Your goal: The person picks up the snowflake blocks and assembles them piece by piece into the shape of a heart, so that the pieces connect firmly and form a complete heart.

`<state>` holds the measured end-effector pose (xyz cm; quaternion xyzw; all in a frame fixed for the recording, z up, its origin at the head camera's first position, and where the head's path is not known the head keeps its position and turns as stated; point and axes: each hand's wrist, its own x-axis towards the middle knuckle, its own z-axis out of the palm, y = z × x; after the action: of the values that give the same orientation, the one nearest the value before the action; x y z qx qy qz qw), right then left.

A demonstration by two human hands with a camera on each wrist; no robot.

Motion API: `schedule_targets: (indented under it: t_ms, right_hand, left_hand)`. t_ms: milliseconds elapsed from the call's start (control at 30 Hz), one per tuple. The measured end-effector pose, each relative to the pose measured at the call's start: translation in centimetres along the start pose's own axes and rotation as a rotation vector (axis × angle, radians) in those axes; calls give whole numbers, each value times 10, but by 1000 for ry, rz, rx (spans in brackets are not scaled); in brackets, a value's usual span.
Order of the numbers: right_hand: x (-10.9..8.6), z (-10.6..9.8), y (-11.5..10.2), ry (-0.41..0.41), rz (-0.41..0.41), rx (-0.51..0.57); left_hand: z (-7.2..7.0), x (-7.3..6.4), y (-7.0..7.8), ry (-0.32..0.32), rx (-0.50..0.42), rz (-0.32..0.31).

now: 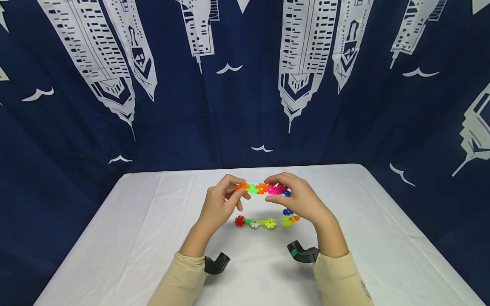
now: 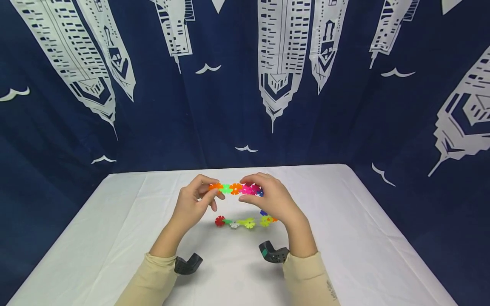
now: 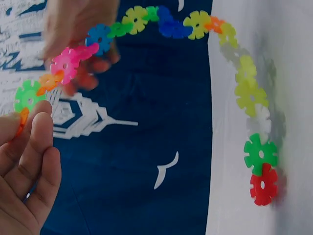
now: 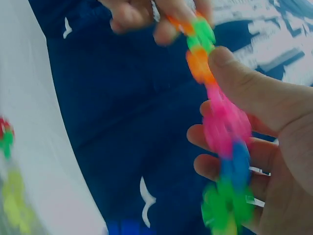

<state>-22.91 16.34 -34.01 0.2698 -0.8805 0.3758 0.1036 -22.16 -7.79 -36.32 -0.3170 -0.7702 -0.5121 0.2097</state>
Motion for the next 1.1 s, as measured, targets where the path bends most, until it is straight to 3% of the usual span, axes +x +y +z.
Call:
schedule_targets:
  t_ms: [200, 333, 533, 633, 767, 867, 1100]
  right_hand:
    - [0, 3, 47, -87, 193, 144]
    - [-1, 13, 76, -154, 310, 267]
    - [-1, 36, 100, -238, 382, 455]
    - [1, 47, 105, -265, 389, 460]
    - [4, 60, 108, -258, 384, 402]
    - [5, 66, 108, -198, 403, 385]
    - [7, 71, 112, -93, 466, 493]
  left_hand:
    - [-12, 1, -10, 62, -104, -201]
    - [-16, 1, -15, 104, -106, -298]
    - [-23, 3, -27, 167, -117, -411]
    - [-26, 3, -34, 198, -142, -480]
    - [-31, 3, -46, 234, -183, -563]
    - [-33, 2, -54, 256, -214, -612]
    - [-37, -10, -74, 280, -276, -718]
